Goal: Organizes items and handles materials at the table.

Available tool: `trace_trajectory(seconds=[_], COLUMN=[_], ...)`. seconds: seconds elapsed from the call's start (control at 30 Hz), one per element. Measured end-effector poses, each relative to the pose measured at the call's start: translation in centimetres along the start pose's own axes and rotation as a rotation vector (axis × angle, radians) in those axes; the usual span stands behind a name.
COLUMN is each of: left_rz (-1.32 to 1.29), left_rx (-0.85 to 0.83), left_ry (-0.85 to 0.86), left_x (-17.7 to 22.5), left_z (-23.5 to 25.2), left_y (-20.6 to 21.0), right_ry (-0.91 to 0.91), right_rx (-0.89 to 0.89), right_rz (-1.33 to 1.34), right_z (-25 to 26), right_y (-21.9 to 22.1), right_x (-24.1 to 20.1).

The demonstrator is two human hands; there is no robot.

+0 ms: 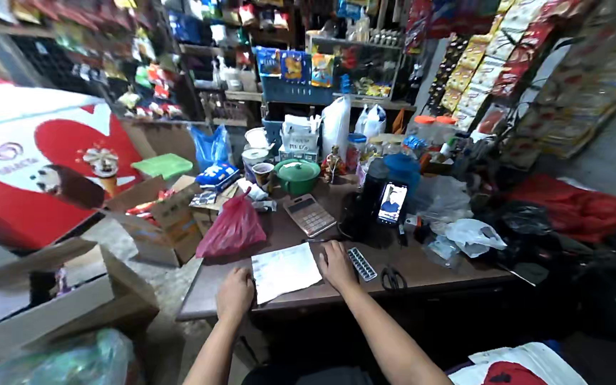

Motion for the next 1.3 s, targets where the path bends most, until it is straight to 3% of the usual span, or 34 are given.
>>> trace_trajectory(seconds=[0.07, 0.2, 0.33, 0.4, 0.57, 0.7, 0.8, 0.87, 0.9, 1.0, 1.1, 1.3], left_rz=[0.070, 0.069, 0.042, 0.043, 0.044, 0.043, 0.029, 0.026, 0.024, 0.011, -0.001, -0.039], left_rx=[0.046, 0.094, 0.155, 0.149, 0.137, 0.152, 0.152, 0.140, 0.139, 0.146, 0.185, 0.263], left_ry=[-0.065, -0.040, 0.030, 0.024, 0.018, 0.031, 0.029, 0.015, 0.015, 0.025, 0.054, 0.115], left_x=[0.5, 0.6, 0.5, 0.5, 0.5, 0.3, 0.5, 0.3, 0.3, 0.1, -0.1, -0.1], left_z=[-0.2, -0.8, -1.2, -1.3, -1.4, -1.5, -1.3, -1.2, -1.1, -1.1, -1.1, -1.4], left_y=[-0.2, -0.3, -0.3, -0.2, -0.1, 0.0, -0.2, -0.1, 0.0, 0.0, -0.1, -0.2], right_ry=[0.042, 0.057, 0.034, 0.156, 0.397, 0.338, 0.060, -0.156, -0.166, 0.044, 0.194, 0.278], right_rx=[0.026, 0.134, 0.511, 0.645, 0.631, 0.527, 0.670, 0.498, 0.338, -0.074, -0.211, -0.314], right_rz=[0.007, 0.046, 0.171, 0.221, 0.306, 0.295, 0.195, 0.178, 0.154, 0.061, 0.009, -0.036], right_z=[-0.1, -0.5, -0.7, -1.1, -0.7, -0.1, 0.4, 2.0, 3.2, 7.6, 11.4, 14.2], right_y=[-0.6, -1.3, -1.7, -2.2, -1.7, -1.4, -3.5, -3.3, -2.8, -1.5, -0.6, 1.7], right_x=[0.0, 0.2, 1.2, 2.5, 4.9, 4.4, 1.3, -1.4, -2.4, -2.8, -1.3, -1.6])
Point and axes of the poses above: each hand's wrist, its own z-axis towards the middle knuckle, its own y-axis out of the palm, x = y × z, the point moved 6 cm from there along z, towards the middle knuckle, and after that the axes turned 9 degrees about -z, right-handed, at the moved point
